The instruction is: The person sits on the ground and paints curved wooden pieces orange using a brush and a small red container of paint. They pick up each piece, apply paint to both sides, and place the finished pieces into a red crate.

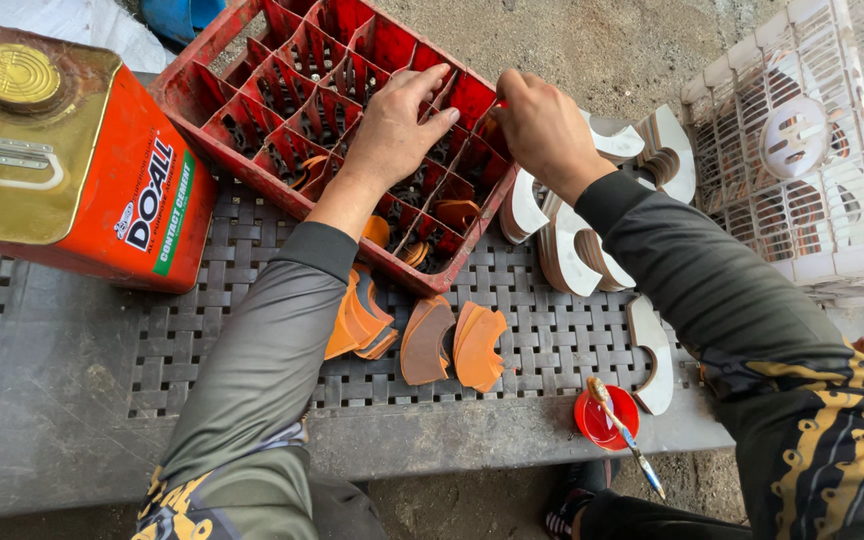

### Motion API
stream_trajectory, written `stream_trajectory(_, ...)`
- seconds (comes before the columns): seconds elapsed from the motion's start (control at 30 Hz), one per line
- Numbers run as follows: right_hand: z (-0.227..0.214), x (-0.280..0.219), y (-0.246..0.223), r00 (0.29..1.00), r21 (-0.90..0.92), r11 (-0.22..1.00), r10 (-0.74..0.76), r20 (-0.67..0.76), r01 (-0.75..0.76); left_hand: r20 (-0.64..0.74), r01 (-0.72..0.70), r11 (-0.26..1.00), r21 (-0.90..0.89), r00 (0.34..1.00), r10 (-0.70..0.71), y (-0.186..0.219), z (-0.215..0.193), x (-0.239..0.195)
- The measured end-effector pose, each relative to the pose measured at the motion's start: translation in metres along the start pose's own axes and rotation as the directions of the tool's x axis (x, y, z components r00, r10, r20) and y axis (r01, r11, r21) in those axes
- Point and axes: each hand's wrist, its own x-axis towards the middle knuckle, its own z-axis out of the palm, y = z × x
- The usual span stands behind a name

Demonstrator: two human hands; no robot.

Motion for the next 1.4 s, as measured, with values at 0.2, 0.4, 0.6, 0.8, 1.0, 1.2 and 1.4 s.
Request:
stream_trajectory(0.2,-0.042,-0.012,-0.006,0.992,0.058,0.996,0.079,-0.1,-0.073,-0.058,-0.058,0.997,-0.042,0.997,0.056,0.002,-0.011,0.002)
stream_trajectory(0.4,-0.151,-0.138,-0.042,0.984,0.105,0.986,0.142,-0.106,-0.131,-0.102,-0.154,0.988,0.01,0.983,0.154,0.016,-0.032,0.002)
stream_trajectory(0.6,-0.228,-0.292,-0.08,0.901,0.145,0.902,0.423,-0.1,-0.407,-0.109,-0.274,0.95,0.152,0.95,0.291,0.062,-0.07,-0.005)
stream_trajectory(0.8,-0.232,-0.38,-0.092,0.891,0.29,0.88,0.43,-0.148,-0.376,-0.056,-0.305,0.883,0.357,0.937,0.346,0.132,-0.098,-0.027)
stream_trajectory(1.0,-0.216,-0.422,-0.095,0.866,0.303,0.852,0.481,-0.134,-0.426,0.043,-0.295,0.863,0.409,0.952,0.304,0.203,-0.088,-0.095)
stream_trajectory(1.2,-0.217,-0.478,-0.073,0.831,0.144,0.855,0.518,-0.203,-0.498,0.157,-0.322,0.88,0.35,0.946,0.283,0.245,-0.042,-0.186)
stream_trajectory(1.4,-0.225,-0.513,-0.038,0.783,-0.094,0.783,0.621,0.048,-0.615,0.426,-0.352,0.91,0.22,0.873,0.235,0.265,0.045,-0.305)
